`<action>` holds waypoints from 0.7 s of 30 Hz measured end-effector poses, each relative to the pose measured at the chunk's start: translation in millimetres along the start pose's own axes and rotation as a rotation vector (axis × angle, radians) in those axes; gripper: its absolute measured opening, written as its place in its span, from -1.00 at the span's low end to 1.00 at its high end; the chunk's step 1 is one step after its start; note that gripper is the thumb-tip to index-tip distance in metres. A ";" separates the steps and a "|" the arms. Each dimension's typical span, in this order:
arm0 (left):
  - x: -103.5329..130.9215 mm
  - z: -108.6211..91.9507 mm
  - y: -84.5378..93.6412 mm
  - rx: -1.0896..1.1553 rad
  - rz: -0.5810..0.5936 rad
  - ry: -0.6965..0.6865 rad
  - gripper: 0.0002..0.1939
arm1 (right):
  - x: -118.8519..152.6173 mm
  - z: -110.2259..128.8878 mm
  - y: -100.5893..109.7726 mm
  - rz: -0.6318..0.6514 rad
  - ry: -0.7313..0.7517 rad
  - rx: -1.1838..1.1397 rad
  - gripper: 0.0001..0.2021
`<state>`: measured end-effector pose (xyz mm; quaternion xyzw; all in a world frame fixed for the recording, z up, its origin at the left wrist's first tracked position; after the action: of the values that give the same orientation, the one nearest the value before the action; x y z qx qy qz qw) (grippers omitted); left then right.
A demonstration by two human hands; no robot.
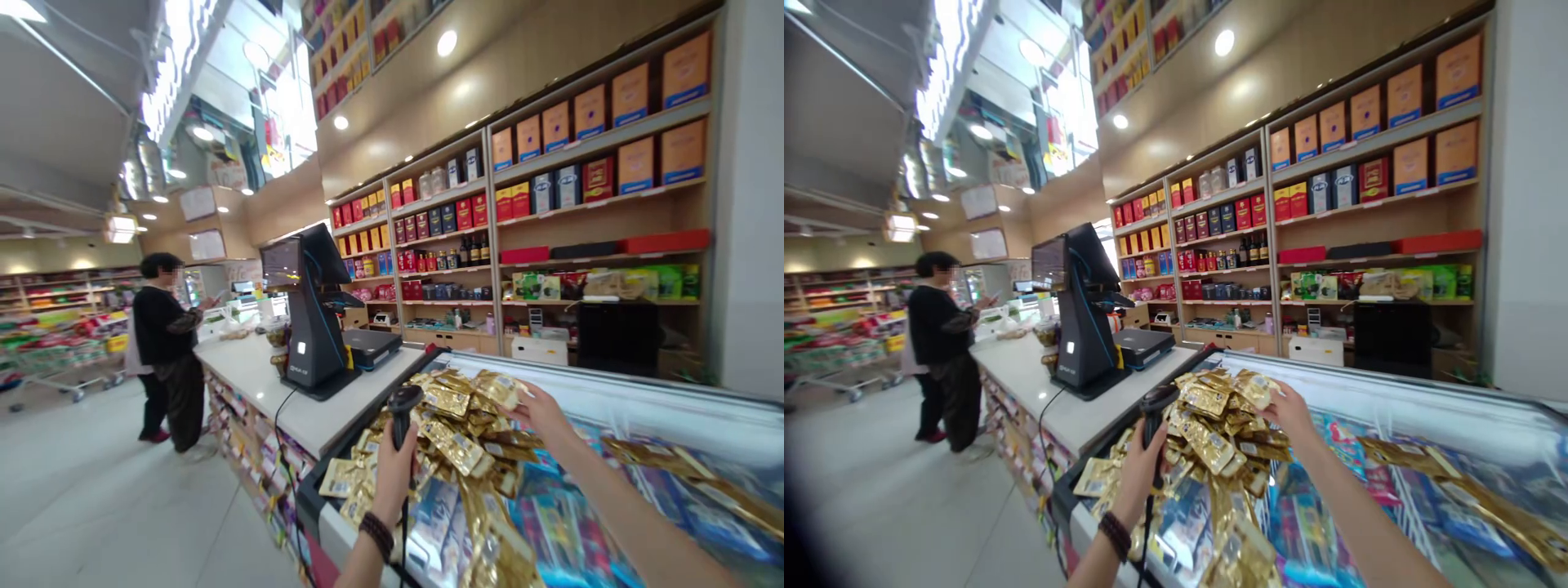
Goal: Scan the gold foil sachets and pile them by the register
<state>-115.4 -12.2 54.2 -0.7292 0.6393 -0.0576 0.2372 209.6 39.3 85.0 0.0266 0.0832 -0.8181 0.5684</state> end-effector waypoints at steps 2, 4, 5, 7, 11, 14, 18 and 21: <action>-4.7 -6.7 15.9 -0.032 -0.028 -0.025 -0.06 | -8.8 6.1 -28.8 0.065 -0.023 0.011 -0.66; -5.4 -10.6 22.1 -0.039 -0.033 -0.036 -0.07 | -18.2 9.7 -45.4 0.101 0.003 0.044 -0.61; -4.5 -11.5 21.8 -0.038 -0.024 -0.035 -0.08 | -23.4 10.1 -47.4 0.093 0.029 0.071 -0.59; -0.7 -12.1 15.2 -0.030 -0.002 -0.027 -0.10 | -34.3 7.9 -37.2 0.021 0.099 0.149 -0.59; 13.4 -9.8 -16.9 0.017 0.089 0.003 -0.16 | -46.3 -6.4 40.3 -0.202 0.255 0.395 -0.63; 29.4 -5.7 -52.5 0.060 0.210 0.070 -0.19 | -32.0 -18.9 135.8 -0.416 0.272 0.712 -0.67; 55.8 2.8 -106.7 0.128 0.350 0.153 -0.19 | 22.3 -25.0 254.7 -0.593 0.133 1.165 -0.68; 79.5 14.2 -149.3 0.165 0.446 0.197 -0.23 | 69.7 -25.1 301.8 -0.581 -0.009 1.313 -0.64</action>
<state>39.3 -74.1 86.9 -0.5392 0.7975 -0.1263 0.2395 465.7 -123.7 18.7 0.3365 -0.4247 -0.8176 0.1946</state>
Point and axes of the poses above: each hand's wrist, its own x-axis away from the middle knuckle, its own y-axis out of the back of the hand, z = x × y, the point moved 3 cm from there along -x, towards the middle knuckle, and after that the axes turned 13 degrees about x, right-handed, at the moved point
